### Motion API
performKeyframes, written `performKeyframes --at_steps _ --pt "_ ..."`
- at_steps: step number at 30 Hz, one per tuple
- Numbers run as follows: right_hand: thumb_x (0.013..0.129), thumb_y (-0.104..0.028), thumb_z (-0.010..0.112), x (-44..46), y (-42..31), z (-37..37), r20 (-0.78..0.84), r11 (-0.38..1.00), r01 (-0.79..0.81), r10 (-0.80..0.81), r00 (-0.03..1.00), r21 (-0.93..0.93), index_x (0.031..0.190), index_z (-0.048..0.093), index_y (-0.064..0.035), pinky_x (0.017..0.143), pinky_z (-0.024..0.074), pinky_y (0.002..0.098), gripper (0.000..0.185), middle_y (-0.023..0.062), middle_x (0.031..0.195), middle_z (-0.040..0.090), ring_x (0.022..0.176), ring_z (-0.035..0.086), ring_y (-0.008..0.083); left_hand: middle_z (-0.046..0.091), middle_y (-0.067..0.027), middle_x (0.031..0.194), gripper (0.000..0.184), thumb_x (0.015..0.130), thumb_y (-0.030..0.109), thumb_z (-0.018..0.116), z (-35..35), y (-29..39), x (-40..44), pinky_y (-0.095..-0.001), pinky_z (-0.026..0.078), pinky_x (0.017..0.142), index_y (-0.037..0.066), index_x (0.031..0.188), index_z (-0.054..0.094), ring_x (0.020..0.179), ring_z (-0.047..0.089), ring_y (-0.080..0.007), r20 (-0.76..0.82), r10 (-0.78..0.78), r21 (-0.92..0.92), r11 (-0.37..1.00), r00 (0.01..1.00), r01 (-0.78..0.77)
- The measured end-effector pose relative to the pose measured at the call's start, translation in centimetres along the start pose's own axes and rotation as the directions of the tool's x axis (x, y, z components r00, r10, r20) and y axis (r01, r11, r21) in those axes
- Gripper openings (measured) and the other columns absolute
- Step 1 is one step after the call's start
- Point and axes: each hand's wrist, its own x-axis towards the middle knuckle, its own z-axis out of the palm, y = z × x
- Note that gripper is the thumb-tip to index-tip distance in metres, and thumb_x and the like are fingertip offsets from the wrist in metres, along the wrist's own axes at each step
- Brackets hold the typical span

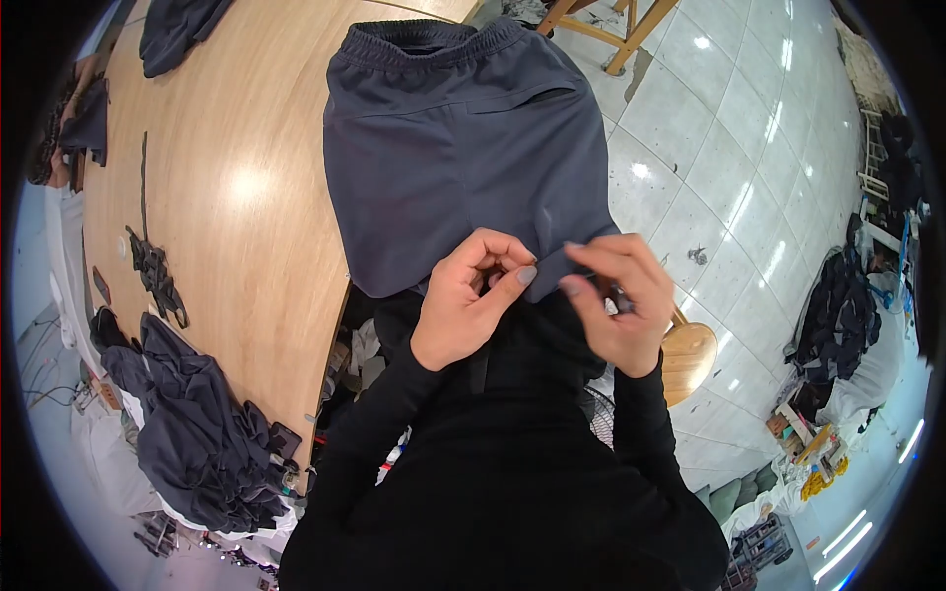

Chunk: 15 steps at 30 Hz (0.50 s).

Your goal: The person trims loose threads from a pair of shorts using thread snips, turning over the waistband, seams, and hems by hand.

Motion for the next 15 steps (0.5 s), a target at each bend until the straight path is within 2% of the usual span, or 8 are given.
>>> performKeyframes --at_steps 3,4,6,10,11,13,15 --pt "0.079 0.006 0.088 -0.1 0.8 1.2 0.119 0.997 0.074 -0.076 0.99 0.02 0.11 0.083 -0.0037 0.062 0.0501 0.0289 0.032 0.0075 0.098 0.072 0.072 0.067 0.0189 0.072 -0.0051 0.111 0.021 0.104 -0.005 0.073 -0.2 0.3 -0.4 -0.0252 0.051 0.091 0.003 0.12 0.062 0.101 0.066 -0.0083 -0.003 0.009 -0.047 0.999 1.0 -0.009" --pt "0.08 0.006 0.087 -0.1 1.2 1.8 0.081 0.991 0.133 -0.135 0.988 0.02 0.105 0.082 -0.0028 0.062 0.0508 0.0303 0.027 0.0077 0.097 0.072 0.072 0.068 0.0205 0.072 -0.0055 0.111 0.021 0.104 -0.005 0.072 -0.4 0.5 -0.4 -0.0254 0.052 0.091 0.003 0.12 0.061 0.101 0.066 -0.0089 0.005 0.008 -0.008 1.0 1.0 -0.008" --pt "0.083 0.009 0.083 0.0 1.0 1.7 0.1 0.997 0.049 -0.055 0.993 0.066 0.101 0.078 -0.0015 0.063 0.051 0.0294 0.021 0.0095 0.096 0.07 0.072 0.068 0.0212 0.072 -0.0063 0.111 0.021 0.104 -0.005 0.072 -0.7 0.7 -0.6 -0.0259 0.052 0.092 0.003 0.119 0.06 0.101 0.066 -0.01 0.019 -0.001 0.068 0.998 1.0 0.0" --pt "0.094 0.009 0.069 -0.1 1.7 1.1 0.068 0.975 -0.081 0.068 0.995 0.209 0.094 0.067 -0.0001 0.065 0.0485 0.0273 0.009 0.0094 0.093 0.068 0.071 0.064 0.0173 0.072 -0.008 0.112 0.017 0.104 -0.005 0.072 -1.1 0.2 -0.7 -0.027 0.051 0.093 0.003 0.114 0.061 0.101 0.066 -0.0118 0.01 0.025 0.049 0.998 1.0 -0.026" --pt "0.097 0.008 0.065 -0.3 1.7 0.9 0.016 0.913 -0.137 0.142 0.99 0.384 0.095 0.065 -0.0003 0.065 0.0468 0.0265 0.008 0.0086 0.094 0.068 0.071 0.062 0.0153 0.072 -0.0083 0.112 0.016 0.104 -0.005 0.072 -1.3 0.2 -0.6 -0.0274 0.051 0.093 0.002 0.113 0.062 0.101 0.066 -0.0122 0.012 0.037 0.063 0.997 0.999 -0.037" --pt "0.102 0.005 0.059 -0.8 1.7 0.3 -0.043 0.693 -0.192 0.306 0.951 0.695 0.096 0.062 -0.0008 0.065 0.0433 0.0251 0.009 0.0068 0.095 0.068 0.07 0.058 0.0114 0.071 -0.0084 0.112 0.014 0.103 -0.007 0.071 -1.6 0.2 -0.5 -0.0278 0.051 0.093 0.002 0.111 0.064 0.101 0.066 -0.0125 0.009 0.055 0.082 0.995 0.998 -0.055" --pt "0.108 -0.002 0.058 -0.4 3.2 -1.1 -0.173 0.827 -0.078 0.207 0.963 0.557 0.097 0.059 -0.0011 0.063 0.0385 0.0244 0.011 0.0047 0.098 0.067 0.07 0.051 0.0069 0.07 -0.0083 0.112 0.014 0.102 -0.009 0.07 -1.8 0.2 -0.3 -0.0278 0.05 0.093 0.002 0.11 0.066 0.101 0.065 -0.0125 0.004 0.069 0.089 0.994 0.998 -0.069"
